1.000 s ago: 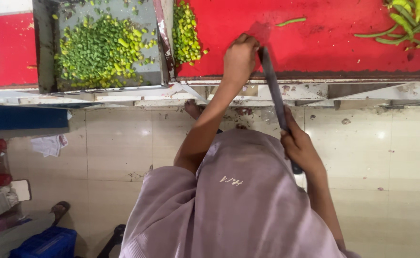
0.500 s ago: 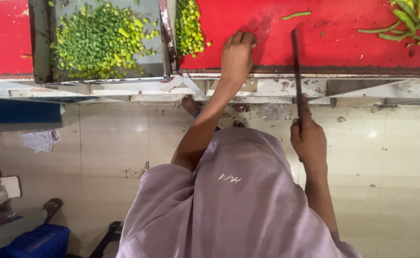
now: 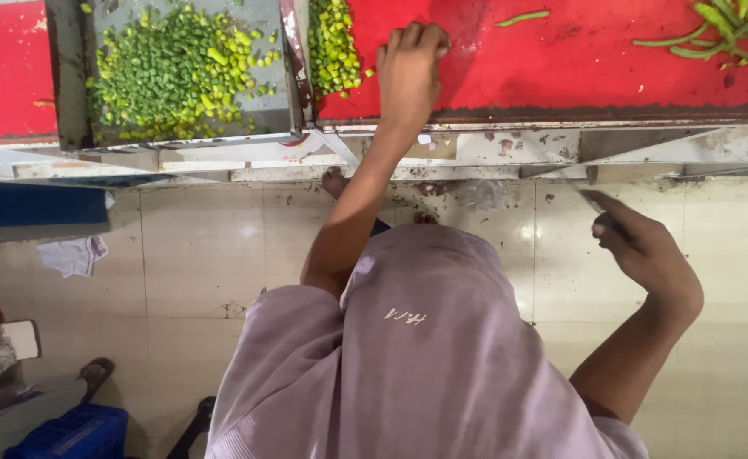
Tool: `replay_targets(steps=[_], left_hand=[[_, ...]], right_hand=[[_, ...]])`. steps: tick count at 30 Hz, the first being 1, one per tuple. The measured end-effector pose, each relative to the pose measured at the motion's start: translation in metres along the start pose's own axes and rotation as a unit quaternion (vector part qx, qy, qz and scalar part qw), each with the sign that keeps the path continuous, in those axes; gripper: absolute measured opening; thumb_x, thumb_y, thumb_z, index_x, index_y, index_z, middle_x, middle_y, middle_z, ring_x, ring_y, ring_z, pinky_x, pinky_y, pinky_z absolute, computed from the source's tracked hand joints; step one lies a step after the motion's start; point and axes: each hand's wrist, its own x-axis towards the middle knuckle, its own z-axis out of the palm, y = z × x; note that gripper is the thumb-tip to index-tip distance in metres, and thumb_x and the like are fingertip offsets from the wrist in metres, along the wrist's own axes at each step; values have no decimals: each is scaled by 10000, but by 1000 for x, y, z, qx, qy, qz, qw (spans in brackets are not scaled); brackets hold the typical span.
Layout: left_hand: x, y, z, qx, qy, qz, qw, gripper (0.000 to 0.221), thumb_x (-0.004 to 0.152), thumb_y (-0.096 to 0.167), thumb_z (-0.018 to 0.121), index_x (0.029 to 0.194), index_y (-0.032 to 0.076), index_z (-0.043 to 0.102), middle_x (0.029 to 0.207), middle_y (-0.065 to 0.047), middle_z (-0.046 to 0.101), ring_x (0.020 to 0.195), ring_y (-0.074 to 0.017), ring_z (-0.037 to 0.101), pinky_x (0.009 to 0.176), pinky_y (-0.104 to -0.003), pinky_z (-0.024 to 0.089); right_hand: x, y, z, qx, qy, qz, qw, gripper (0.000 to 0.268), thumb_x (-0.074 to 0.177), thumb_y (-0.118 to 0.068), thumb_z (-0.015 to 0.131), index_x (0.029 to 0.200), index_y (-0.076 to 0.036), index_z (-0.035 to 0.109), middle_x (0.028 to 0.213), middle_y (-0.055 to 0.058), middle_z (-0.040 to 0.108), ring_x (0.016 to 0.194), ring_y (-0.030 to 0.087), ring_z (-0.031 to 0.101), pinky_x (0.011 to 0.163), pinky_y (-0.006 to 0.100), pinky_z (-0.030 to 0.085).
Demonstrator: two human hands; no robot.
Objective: The person cuts green chilies into small pieces using a knife on a red cutting board and moves them into a metal tray.
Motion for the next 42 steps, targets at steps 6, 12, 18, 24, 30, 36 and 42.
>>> replay_targets(steps=[6, 12, 18, 24, 30, 36, 42], left_hand=[[-11, 3, 39, -5, -46, 23, 999, 73, 831, 105, 703, 884, 149, 728, 962, -67, 690, 991, -310, 640, 851, -470, 471], [-15, 1, 30, -65, -27, -1, 998, 145, 842, 76, 696, 891, 197, 759, 927, -1, 750, 927, -281, 655, 846, -463, 456], [-9, 3, 19, -82, -69, -43, 993, 215, 798, 85, 759, 970, 158, 652, 855, -9, 732, 921, -275, 670, 838, -461, 419], [-11, 6, 20, -72, -44, -43, 996, 278, 795, 51, 735, 998, 151, 575, 851, -29, 714, 930, -294, 674, 827, -461, 408], [-16, -5, 17, -109, -24, -30, 993, 326, 742, 79, 778, 983, 143, 568, 853, -41, 715, 897, -316, 671, 783, -481, 398], [-15, -9, 30, -112, -24, -49, 992, 362, 735, 19, 724, 1014, 127, 522, 881, -67, 702, 934, -339, 669, 827, -486, 422], [-21, -11, 35, -101, 13, -30, 994, 288, 811, 18, 702, 1025, 136, 550, 879, -32, 715, 922, -325, 681, 840, -486, 427]], right_hand=[[16, 0, 32, 73, 93, 25, 993, 543, 1059, -61, 522, 1592, -149, 466, 895, 79, 657, 721, 128, 628, 668, 307, 526], [50, -60, 83, 72, 75, 7, 995, 653, 1039, -104, 495, 1658, -212, 316, 829, 124, 659, 631, 149, 639, 597, 327, 564], [88, -87, 118, 96, 31, -9, 995, 687, 1000, -70, 459, 1644, -189, 254, 855, 126, 691, 527, 237, 608, 530, 398, 544], [56, -66, 148, -141, 89, -64, 984, 750, 942, -18, 490, 1647, -85, 241, 724, 292, 632, 639, 454, 650, 631, 540, 503], [110, -84, 133, -183, 66, -100, 976, 814, 930, -25, 528, 1660, -69, 170, 753, 276, 659, 672, 455, 653, 639, 561, 487], [110, -96, 133, -171, 10, -16, 985, 797, 969, -46, 498, 1671, -116, 127, 729, 294, 651, 627, 447, 651, 611, 544, 496], [75, -74, 145, -173, 64, -89, 979, 797, 945, 6, 516, 1665, -119, 196, 799, 293, 651, 662, 443, 653, 644, 523, 502]])
